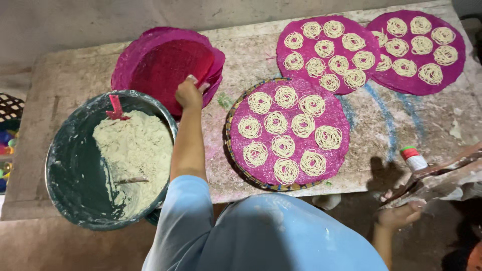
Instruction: The person uses a manual dough press to extrude dough into spiral shapes onto pink trays. They repeatedly scoop dough from a bucket, load it into the press, and squeeze the handles to form noodles, then place the filled tray aside.
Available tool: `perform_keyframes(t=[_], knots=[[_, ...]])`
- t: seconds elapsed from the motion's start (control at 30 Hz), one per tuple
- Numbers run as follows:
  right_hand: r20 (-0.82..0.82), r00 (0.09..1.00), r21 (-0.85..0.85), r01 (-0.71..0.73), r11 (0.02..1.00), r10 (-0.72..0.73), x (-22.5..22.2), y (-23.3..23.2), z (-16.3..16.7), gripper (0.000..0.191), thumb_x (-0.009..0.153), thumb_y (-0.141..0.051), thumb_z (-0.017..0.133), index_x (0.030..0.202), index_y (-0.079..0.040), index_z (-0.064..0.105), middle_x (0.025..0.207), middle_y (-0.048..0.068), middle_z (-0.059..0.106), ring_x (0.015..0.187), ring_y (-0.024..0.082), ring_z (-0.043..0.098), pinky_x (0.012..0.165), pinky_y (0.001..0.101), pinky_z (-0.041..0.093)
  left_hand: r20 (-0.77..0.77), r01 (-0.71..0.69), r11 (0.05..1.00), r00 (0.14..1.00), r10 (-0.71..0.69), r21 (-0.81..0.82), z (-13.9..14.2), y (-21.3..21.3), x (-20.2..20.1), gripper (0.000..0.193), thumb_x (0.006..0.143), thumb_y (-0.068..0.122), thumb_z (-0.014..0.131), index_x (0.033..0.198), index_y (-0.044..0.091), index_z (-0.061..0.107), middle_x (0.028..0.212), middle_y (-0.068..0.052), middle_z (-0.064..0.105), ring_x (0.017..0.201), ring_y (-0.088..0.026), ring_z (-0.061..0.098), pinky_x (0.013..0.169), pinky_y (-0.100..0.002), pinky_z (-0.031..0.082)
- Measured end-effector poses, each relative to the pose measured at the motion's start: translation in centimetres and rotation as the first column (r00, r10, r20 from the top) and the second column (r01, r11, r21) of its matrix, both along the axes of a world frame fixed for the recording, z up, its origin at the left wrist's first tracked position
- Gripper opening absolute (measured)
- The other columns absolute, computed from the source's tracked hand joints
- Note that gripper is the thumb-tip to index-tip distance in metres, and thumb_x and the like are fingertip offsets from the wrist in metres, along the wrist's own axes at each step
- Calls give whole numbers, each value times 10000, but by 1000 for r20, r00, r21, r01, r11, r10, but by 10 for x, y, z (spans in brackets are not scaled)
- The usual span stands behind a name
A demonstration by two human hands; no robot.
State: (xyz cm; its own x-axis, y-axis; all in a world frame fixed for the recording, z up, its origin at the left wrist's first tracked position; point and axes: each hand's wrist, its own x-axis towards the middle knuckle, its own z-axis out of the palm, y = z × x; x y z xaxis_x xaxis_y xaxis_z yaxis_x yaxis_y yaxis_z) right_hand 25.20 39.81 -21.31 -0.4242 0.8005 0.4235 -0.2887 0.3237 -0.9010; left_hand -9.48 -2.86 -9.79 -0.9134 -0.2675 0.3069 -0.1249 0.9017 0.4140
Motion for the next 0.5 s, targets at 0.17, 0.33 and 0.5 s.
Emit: perform_keyframes(t=[0.17, 0.33, 0.5], knots=[[42, 999, -62, -7, 998, 10, 2, 11, 1, 705, 1179, -634, 413, 1249, 60, 521, 1119, 110, 599, 935, 191, 605, 822, 325, 554, -68, 2, 995, 998, 5, 105, 22, 0, -8, 428, 836, 490, 812, 1051, 121, 792, 956, -188, 749, 874, -399, 719, 749, -508, 563], [46, 995, -113, -86, 990, 92, 0, 26, 5, 726, 1147, -658, 383, 1294, 30, 562, 1050, 92, 622, 859, 180, 611, 729, 299, 524, -275, 311, 950, 916, -293, 24, 40, 31, -8, 241, 985, 333, 709, 1032, 114, 799, 902, -169, 745, 783, -383, 705, 693, -506, 539], [5, 991, -188, -133, 973, 136, -7, 47, 8, 717, 1123, -671, 409, 1275, 13, 559, 954, 79, 618, 760, 169, 598, 665, 295, 492, -286, 564, 825, 784, -551, -44, 16, 127, 50, 220, 890, 236, 693, 818, 42, 619, 736, -150, 655, 663, -355, 657, 605, -479, 527]])
